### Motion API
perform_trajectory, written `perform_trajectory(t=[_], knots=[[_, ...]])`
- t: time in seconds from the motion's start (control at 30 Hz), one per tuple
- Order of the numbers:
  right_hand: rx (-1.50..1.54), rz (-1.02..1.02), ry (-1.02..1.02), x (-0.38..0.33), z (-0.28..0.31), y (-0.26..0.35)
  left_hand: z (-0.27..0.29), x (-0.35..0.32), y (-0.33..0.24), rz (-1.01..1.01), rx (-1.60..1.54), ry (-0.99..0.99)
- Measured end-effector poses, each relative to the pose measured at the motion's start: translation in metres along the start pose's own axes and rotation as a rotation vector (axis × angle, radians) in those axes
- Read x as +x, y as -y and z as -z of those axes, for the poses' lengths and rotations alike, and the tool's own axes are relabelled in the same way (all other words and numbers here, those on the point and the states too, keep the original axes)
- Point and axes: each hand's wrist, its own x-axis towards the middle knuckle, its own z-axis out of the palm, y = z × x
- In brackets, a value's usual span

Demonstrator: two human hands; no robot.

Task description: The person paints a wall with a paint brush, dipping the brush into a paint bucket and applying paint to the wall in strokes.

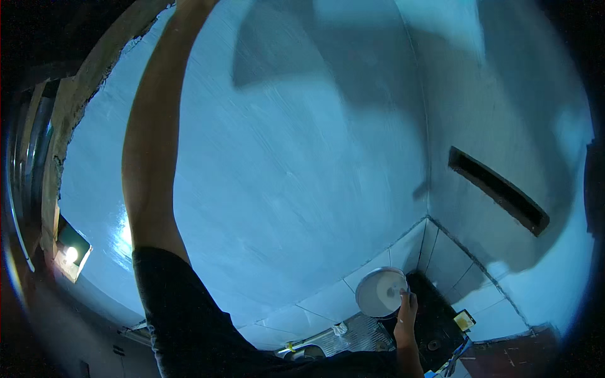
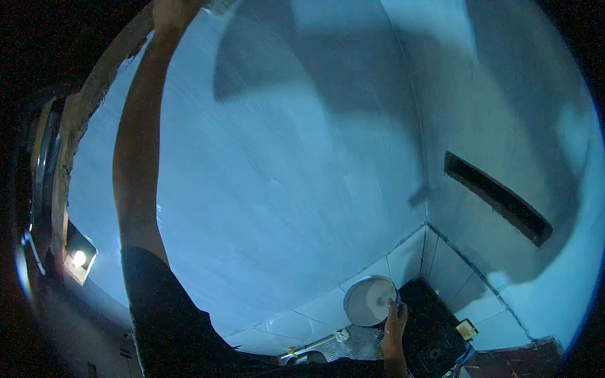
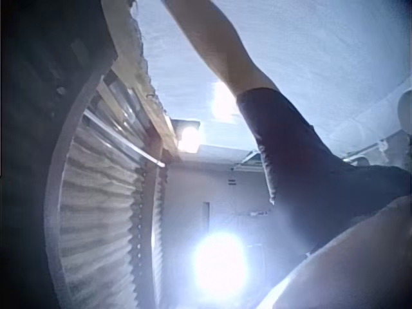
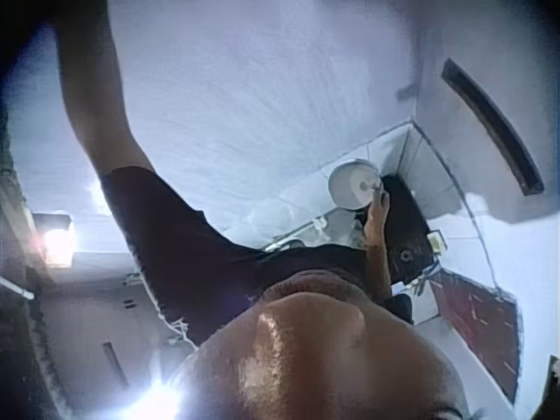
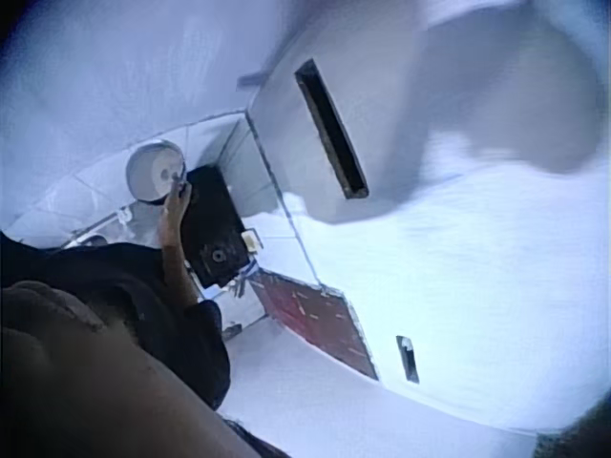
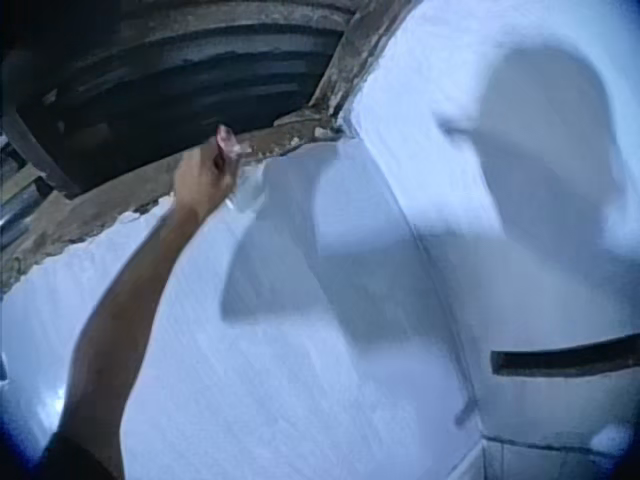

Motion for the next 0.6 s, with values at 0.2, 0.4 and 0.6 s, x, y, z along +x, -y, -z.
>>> perform_trajectory(t=[0.2,0.4,0.6], knots=[[0.028,0.057,0.063,0.005,-0.004,0.006,0.003,-0.023,0.029,-0.445,-0.023,-0.099],[-0.021,0.116,0.102,0.019,0.0,-0.005,0.003,-0.215,-0.068,-0.87,-0.213,0.181],[-0.008,-0.017,0.054,0.016,0.004,-0.009,0.02,-0.205,-0.077,-0.148,-0.498,0.33]])
